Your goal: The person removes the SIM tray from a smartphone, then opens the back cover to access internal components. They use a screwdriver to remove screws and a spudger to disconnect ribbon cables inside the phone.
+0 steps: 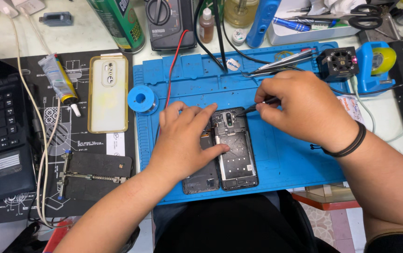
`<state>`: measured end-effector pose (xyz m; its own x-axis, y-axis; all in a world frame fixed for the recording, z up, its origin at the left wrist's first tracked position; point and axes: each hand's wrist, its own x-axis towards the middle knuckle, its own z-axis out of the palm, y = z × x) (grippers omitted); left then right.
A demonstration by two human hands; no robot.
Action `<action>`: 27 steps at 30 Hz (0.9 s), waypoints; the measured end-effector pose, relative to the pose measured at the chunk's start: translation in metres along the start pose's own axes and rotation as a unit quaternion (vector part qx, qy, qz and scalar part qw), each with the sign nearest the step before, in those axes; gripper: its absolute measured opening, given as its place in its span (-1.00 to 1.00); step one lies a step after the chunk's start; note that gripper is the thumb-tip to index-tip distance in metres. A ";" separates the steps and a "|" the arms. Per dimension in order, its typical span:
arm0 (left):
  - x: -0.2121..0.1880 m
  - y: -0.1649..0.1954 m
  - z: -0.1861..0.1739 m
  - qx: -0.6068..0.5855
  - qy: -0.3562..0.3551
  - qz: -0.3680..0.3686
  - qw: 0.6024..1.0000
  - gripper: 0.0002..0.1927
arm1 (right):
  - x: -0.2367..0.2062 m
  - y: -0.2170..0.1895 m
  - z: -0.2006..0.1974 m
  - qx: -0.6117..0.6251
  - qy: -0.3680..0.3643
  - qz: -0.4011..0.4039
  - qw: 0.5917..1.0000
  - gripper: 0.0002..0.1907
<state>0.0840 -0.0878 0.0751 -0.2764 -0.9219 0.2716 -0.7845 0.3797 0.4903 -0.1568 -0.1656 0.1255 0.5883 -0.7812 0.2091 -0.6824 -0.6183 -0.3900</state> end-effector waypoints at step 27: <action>0.001 -0.001 0.005 -0.002 -0.001 0.003 1.000 -0.13 | 0.047 -0.023 -0.008 -0.247 -0.122 -0.201 0.940 -0.72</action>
<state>0.0819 -0.0900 0.0707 -0.2833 -0.9194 0.2728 -0.7801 0.3864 0.4921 -0.1167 -0.1892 0.1515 0.8824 -0.4703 0.0140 -0.4666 -0.8710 0.1537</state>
